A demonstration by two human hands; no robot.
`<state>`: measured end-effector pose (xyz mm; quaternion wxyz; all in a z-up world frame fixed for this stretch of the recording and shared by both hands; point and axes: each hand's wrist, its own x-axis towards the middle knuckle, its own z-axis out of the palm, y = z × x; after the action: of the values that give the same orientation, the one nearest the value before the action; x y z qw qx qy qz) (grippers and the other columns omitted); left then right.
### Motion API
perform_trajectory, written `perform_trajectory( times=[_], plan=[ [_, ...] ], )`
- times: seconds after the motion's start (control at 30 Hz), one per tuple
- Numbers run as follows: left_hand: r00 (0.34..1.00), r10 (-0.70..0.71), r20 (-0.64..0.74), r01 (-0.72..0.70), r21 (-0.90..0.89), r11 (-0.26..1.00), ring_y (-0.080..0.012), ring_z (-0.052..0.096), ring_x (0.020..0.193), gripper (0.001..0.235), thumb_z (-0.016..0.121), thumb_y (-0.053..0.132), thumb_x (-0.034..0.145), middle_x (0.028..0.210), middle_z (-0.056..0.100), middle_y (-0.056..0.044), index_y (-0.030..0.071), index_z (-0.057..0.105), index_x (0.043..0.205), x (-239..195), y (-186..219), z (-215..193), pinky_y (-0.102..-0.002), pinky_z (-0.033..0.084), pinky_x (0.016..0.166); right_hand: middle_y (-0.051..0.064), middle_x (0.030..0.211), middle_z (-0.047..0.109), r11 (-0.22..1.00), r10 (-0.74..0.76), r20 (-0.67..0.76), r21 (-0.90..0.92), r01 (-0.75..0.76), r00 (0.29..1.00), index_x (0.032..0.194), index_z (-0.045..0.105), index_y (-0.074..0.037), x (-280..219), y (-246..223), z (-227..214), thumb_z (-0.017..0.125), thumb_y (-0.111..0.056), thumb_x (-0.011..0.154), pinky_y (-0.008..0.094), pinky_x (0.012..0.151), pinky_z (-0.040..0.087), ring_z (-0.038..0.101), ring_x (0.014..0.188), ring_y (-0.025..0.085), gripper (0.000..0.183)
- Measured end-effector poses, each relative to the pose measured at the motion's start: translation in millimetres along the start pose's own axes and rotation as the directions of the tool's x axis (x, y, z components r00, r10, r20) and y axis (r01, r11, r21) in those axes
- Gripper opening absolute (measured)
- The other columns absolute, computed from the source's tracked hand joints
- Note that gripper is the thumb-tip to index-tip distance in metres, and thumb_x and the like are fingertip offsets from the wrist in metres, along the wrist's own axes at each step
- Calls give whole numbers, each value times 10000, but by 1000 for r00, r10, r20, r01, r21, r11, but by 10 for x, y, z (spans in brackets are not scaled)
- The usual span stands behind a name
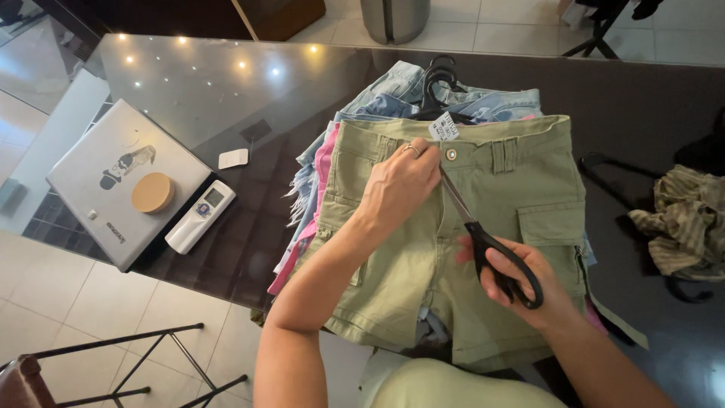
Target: Removing a hanger from shorts and trimming tags or loose threads with scissors
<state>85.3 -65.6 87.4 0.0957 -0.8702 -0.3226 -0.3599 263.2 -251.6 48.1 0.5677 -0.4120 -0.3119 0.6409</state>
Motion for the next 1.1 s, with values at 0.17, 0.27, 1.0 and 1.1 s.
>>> perform_trajectory(
  times=[0.17,0.27,1.0,1.1],
  plan=[
    [1000,6,27,-4,-48,999,-196,634,803,122,558,225,943,825,484,5,193,487,849,20,-16,7,-312,576,561,203,479,600,999,2,1,44,-2,1000,1272,647,115,6,-157,129,567,-153,1015,219,299,330,424,290,155,380],
    [999,43,16,-43,12,999,-190,617,817,95,568,224,928,819,473,6,193,505,863,33,-23,8,-295,573,570,225,553,664,999,1,12,43,-1,1000,1291,640,126,52,-160,123,561,-153,1013,210,310,362,455,318,136,402],
    [988,153,-1,-153,-32,988,-236,604,869,36,581,186,905,863,523,-26,165,552,900,59,-106,239,-325,532,727,328,1167,722,986,-3,22,168,-1,1000,1313,591,156,127,-22,98,479,-191,1047,162,283,351,558,481,121,451],
    [979,205,-13,-204,58,977,-235,557,798,45,581,169,864,842,501,-34,162,537,869,60,-85,274,-334,494,683,340,1171,722,987,-2,-14,162,4,1000,1316,595,157,151,-1,123,489,-185,1048,153,280,344,545,477,112,447]
  ],
)
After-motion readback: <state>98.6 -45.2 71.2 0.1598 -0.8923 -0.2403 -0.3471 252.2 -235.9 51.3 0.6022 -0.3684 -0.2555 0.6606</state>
